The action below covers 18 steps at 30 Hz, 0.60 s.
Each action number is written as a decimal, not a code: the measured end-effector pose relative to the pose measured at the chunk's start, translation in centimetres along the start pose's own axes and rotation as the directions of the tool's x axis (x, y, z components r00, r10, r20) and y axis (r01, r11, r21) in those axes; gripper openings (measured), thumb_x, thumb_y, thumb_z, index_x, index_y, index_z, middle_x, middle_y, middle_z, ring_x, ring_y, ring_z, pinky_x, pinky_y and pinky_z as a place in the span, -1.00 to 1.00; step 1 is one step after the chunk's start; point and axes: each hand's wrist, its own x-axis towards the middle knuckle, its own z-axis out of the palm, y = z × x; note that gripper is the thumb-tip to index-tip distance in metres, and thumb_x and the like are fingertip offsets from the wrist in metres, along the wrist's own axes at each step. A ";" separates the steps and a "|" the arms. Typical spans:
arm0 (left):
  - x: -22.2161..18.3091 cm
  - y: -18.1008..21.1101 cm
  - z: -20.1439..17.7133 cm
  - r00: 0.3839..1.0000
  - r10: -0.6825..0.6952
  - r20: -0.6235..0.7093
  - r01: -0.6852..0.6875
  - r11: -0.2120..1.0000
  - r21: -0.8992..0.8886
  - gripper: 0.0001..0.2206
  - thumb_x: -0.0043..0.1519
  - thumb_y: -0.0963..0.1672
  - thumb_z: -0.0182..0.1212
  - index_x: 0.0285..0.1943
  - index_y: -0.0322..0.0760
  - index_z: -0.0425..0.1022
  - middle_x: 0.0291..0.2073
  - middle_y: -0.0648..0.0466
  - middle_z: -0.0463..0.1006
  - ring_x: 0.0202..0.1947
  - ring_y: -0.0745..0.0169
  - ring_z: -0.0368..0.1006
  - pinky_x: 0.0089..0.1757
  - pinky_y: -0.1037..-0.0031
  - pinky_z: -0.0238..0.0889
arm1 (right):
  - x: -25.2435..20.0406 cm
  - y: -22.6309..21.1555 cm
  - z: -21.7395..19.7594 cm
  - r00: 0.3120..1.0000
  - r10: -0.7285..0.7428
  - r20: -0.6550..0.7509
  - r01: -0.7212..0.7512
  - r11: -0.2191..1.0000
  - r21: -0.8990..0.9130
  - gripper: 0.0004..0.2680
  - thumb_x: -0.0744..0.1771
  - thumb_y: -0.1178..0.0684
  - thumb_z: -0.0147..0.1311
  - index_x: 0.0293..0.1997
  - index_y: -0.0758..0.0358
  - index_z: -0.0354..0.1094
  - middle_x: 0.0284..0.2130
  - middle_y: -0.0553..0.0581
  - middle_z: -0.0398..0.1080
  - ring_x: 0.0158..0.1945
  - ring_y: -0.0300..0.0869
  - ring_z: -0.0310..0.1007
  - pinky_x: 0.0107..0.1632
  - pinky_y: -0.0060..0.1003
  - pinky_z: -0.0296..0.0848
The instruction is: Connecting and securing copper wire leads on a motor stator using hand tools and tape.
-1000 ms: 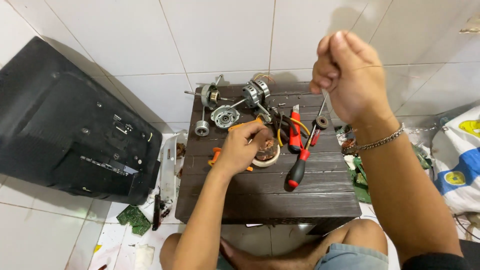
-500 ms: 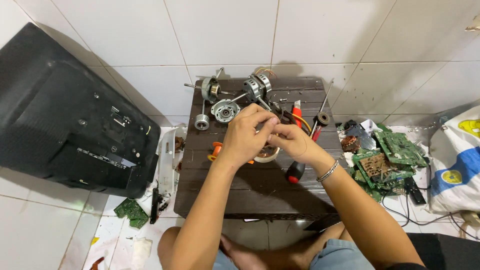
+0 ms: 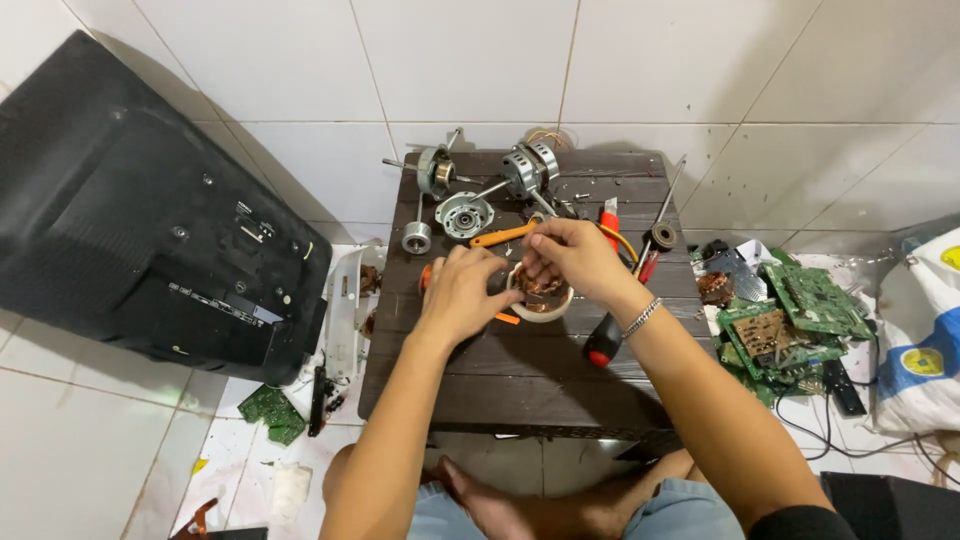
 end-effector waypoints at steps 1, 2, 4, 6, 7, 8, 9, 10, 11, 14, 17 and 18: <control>0.0 0.4 0.0 1.000 0.016 0.009 -0.016 1.000 0.019 -0.62 0.08 0.01 0.38 0.02 -0.20 0.62 0.00 0.02 0.59 0.13 -0.01 0.36 0.08 0.19 0.12 | 0.4 -0.1 0.2 1.000 0.014 0.018 -0.014 1.000 0.002 -0.87 0.40 0.19 -0.01 -0.08 0.45 0.44 -0.43 0.31 0.52 -0.40 -0.08 0.60 -0.33 -0.27 0.65; 0.2 0.3 0.7 1.000 0.016 0.008 -0.016 1.000 0.016 -0.62 0.08 0.01 0.38 0.02 -0.20 0.62 0.00 0.02 0.59 0.13 -0.01 0.36 0.08 0.19 0.12 | 0.7 -0.2 0.4 1.000 0.015 0.017 -0.015 1.000 -0.001 -0.87 0.40 0.19 -0.01 -0.08 0.45 0.44 -0.43 0.31 0.52 -0.40 -0.08 0.60 -0.33 -0.27 0.65; 0.4 0.0 1.9 0.996 -0.022 0.087 0.024 1.000 -0.020 -0.44 0.02 0.15 0.41 0.07 -0.22 0.55 0.08 0.02 0.56 0.33 0.00 0.20 0.36 -0.17 -0.40 | 1.2 -0.5 0.9 0.996 0.049 0.075 -0.045 0.998 -0.051 -0.87 0.40 0.17 0.00 -0.08 0.42 0.46 -0.52 0.26 0.52 -0.50 -0.13 0.59 -0.43 -0.34 0.63; 0.9 0.0 2.9 0.992 -0.054 0.118 0.059 0.998 -0.038 -0.39 0.02 0.20 0.37 0.08 -0.23 0.52 0.07 0.00 0.56 0.35 0.01 0.21 0.36 -0.23 -0.53 | 1.0 -0.6 1.1 0.995 0.057 0.076 -0.056 0.998 -0.020 -0.87 0.40 0.17 0.00 -0.08 0.42 0.45 -0.51 0.26 0.51 -0.50 -0.12 0.59 -0.44 -0.34 0.63; 1.1 0.1 3.5 0.985 -0.084 0.153 0.093 0.994 -0.056 -0.33 0.01 0.24 0.34 0.08 -0.24 0.48 0.07 -0.01 0.57 0.36 0.02 0.22 0.35 -0.29 -0.67 | 0.9 -0.6 1.1 0.995 0.067 0.075 -0.068 0.998 0.012 -0.87 0.39 0.18 -0.01 -0.08 0.43 0.44 -0.50 0.27 0.50 -0.50 -0.12 0.59 -0.44 -0.34 0.63; 1.1 0.5 3.3 0.984 -0.087 0.154 0.097 0.994 -0.057 -0.33 0.01 0.24 0.34 0.08 -0.24 0.48 0.07 -0.01 0.57 0.36 0.02 0.22 0.35 -0.29 -0.67 | 0.9 -0.3 1.2 0.995 0.070 0.078 -0.071 0.997 0.011 -0.87 0.39 0.18 -0.01 -0.08 0.43 0.44 -0.50 0.27 0.50 -0.50 -0.12 0.59 -0.44 -0.34 0.63; 1.2 0.9 3.3 0.984 -0.079 0.159 0.092 0.992 -0.082 -0.29 0.00 0.25 0.34 0.11 -0.28 0.46 0.08 -0.02 0.57 0.39 0.03 0.19 0.34 -0.31 -0.73 | 0.9 0.0 1.0 0.995 0.070 0.077 -0.071 0.997 0.014 -0.88 0.39 0.19 0.01 -0.10 0.43 0.44 -0.53 0.28 0.49 -0.53 -0.10 0.58 -0.48 -0.34 0.61; 1.3 1.4 3.2 0.984 -0.070 0.163 0.088 0.990 -0.106 -0.25 -0.01 0.25 0.34 0.15 -0.32 0.43 0.08 -0.03 0.56 0.41 0.04 0.16 0.33 -0.33 -0.79 | 0.8 0.3 0.9 0.995 0.069 0.076 -0.070 0.997 0.017 -0.89 0.38 0.20 0.02 -0.11 0.44 0.44 -0.55 0.29 0.49 -0.56 -0.09 0.57 -0.51 -0.33 0.59; 1.3 1.5 3.3 0.984 -0.068 0.166 0.087 0.990 -0.110 -0.25 -0.01 0.25 0.34 0.15 -0.32 0.43 0.08 -0.03 0.56 0.41 0.04 0.16 0.33 -0.33 -0.79 | 0.7 0.3 0.9 0.995 0.073 0.073 -0.074 0.997 0.015 -0.89 0.38 0.20 0.02 -0.11 0.44 0.44 -0.55 0.29 0.49 -0.56 -0.09 0.57 -0.51 -0.33 0.59; 1.6 1.9 3.6 0.980 -0.093 0.173 0.123 0.977 -0.173 -0.23 -0.02 0.24 0.36 0.18 -0.34 0.41 0.06 -0.01 0.55 0.42 0.03 0.16 0.33 -0.35 -0.77 | 0.2 -0.2 0.6 0.994 0.088 0.058 -0.090 0.995 0.037 -0.89 0.39 0.21 0.01 -0.11 0.45 0.44 -0.51 0.31 0.48 -0.51 -0.05 0.60 -0.47 -0.28 0.62; 1.9 1.3 4.7 0.991 -0.100 0.083 0.115 0.975 -0.191 -0.24 -0.14 0.28 0.39 0.06 -0.22 0.40 -0.05 0.10 0.52 0.34 0.08 0.21 0.34 -0.39 -0.65 | -0.9 -1.1 0.2 0.994 0.078 0.072 -0.079 0.997 0.006 -0.89 0.38 0.20 0.03 -0.11 0.42 0.46 -0.54 0.27 0.46 -0.54 -0.08 0.58 -0.47 -0.31 0.62; 2.1 0.7 5.5 0.995 -0.097 0.015 0.098 0.980 -0.174 -0.22 -0.14 0.27 0.40 0.08 -0.22 0.38 -0.01 0.07 0.51 0.33 0.06 0.22 0.34 -0.38 -0.64 | -1.5 -1.4 -0.1 0.999 0.025 0.045 -0.028 0.998 0.061 -0.89 0.39 0.20 0.01 -0.13 0.42 0.46 -0.54 0.25 0.44 -0.50 -0.06 0.59 -0.40 -0.25 0.64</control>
